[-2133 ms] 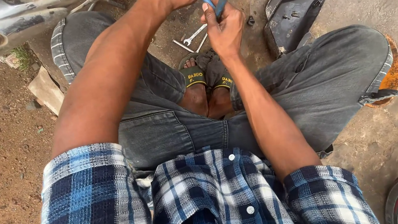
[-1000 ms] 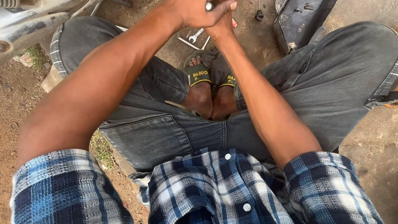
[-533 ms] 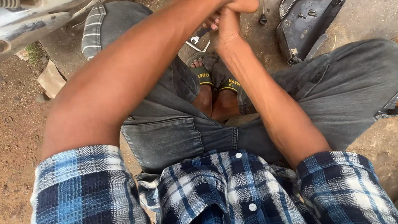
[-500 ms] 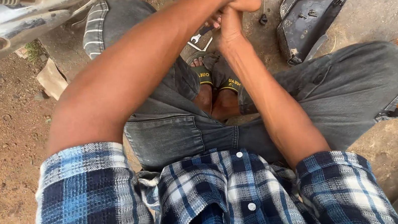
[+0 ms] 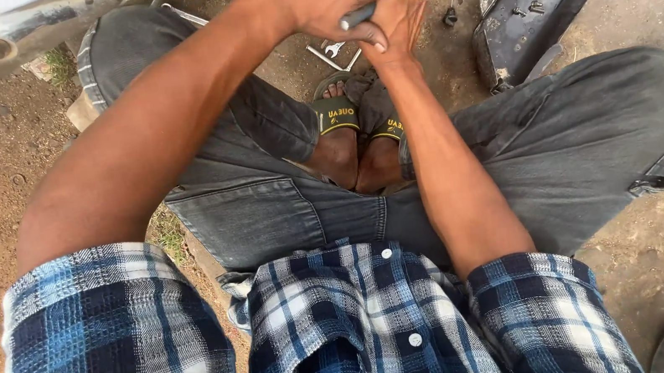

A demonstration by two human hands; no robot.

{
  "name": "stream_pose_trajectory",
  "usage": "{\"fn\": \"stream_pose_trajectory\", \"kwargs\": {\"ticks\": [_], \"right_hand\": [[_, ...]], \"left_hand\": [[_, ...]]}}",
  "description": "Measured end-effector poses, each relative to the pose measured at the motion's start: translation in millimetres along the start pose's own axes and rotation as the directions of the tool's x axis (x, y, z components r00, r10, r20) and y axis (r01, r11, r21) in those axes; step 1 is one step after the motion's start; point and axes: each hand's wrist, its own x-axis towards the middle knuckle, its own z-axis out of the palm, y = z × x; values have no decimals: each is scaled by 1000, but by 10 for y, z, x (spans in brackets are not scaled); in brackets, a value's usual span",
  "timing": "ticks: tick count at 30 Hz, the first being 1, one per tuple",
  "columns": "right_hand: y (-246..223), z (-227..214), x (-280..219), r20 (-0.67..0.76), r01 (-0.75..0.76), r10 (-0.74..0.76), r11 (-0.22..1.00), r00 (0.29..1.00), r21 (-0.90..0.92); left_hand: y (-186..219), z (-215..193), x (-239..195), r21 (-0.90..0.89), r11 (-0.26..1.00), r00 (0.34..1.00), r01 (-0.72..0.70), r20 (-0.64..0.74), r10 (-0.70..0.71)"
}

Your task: The person sits on the ground and uses a T-handle wrench to loosen and tighten bolts on the motorcycle's engine area. They switch between tools and adjust their grip while working on the lower engine components.

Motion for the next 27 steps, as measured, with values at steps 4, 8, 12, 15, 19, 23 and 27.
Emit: {"fn": "stream_pose_trajectory", "kwargs": {"ticks": [4, 8, 12, 15, 19, 23, 27], "right_hand": [[-389, -90, 50, -25, 28, -30, 997, 999, -67], [-80, 311, -75, 147, -217, 184, 942, 972, 256], [317, 554, -198, 90, -218, 198, 892, 976, 396], [362, 496, -116, 99, -281, 272, 792, 957, 542], [159, 278, -14, 245, -462, 421, 557, 873, 691], [76, 129, 72, 279, -495, 430, 553, 859, 670], [-19, 70, 88, 358, -551, 444, 454, 821, 700]], "left_hand": [[-11, 2, -234, 7, 996, 994, 87, 61, -87], [101, 57, -214, -22, 972, 972, 233, 9, -233], [42, 220, -88, -203, 953, 965, 223, -90, -245], [-12, 382, 86, -248, 915, 935, 319, -78, -347], [-46, 370, 139, -211, 941, 945, 264, -136, -296], [-28, 294, 254, -227, 931, 940, 286, -124, -319], [-66, 260, 408, -101, 908, 913, 406, 20, -407]]}}
